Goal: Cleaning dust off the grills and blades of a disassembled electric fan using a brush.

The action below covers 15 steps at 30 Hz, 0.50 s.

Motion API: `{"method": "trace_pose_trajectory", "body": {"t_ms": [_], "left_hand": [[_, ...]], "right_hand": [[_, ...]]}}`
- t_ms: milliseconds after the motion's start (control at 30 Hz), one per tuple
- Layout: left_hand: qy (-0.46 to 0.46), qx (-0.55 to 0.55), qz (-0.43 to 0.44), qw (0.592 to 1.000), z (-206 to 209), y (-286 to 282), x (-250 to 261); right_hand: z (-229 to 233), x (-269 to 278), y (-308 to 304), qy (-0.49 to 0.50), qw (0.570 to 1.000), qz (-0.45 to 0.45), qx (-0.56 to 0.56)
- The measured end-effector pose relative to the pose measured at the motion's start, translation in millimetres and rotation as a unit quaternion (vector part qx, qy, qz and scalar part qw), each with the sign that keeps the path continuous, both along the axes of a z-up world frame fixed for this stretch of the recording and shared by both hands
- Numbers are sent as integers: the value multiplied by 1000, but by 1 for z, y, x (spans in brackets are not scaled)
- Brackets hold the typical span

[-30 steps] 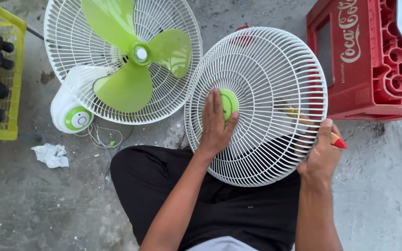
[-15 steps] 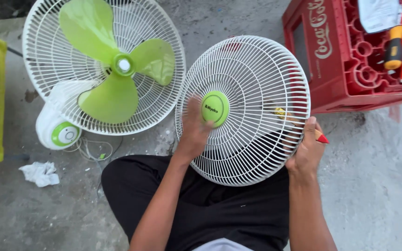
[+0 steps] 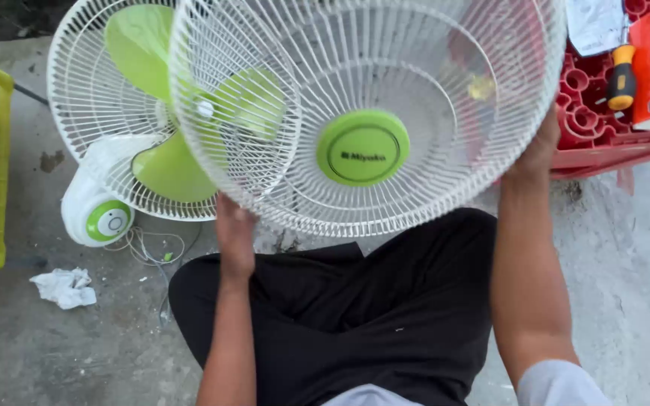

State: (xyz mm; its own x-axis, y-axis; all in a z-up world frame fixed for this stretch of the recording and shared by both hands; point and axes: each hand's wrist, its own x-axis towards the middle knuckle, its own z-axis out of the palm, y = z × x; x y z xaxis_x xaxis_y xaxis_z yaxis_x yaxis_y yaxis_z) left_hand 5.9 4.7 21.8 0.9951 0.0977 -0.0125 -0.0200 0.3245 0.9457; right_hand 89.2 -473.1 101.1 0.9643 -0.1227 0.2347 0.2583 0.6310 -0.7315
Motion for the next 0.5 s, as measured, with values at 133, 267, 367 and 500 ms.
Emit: {"method": "trace_pose_trajectory", "body": {"t_ms": [133,267,367,500], "left_hand": [[-121,-156,1,980,19,14,5],[-39,-235,173,956,-24,23,1],[-1,-212,208,955,-49,26,-16],[-16,-257,238,936,-52,26,-10]], "right_hand": [[-66,43,20,14,997,-43,-58],[-132,49,49,14,984,-126,-128],[-134,38,62,73,974,-153,-153],[-112,29,68,58,961,-146,-228]]}}
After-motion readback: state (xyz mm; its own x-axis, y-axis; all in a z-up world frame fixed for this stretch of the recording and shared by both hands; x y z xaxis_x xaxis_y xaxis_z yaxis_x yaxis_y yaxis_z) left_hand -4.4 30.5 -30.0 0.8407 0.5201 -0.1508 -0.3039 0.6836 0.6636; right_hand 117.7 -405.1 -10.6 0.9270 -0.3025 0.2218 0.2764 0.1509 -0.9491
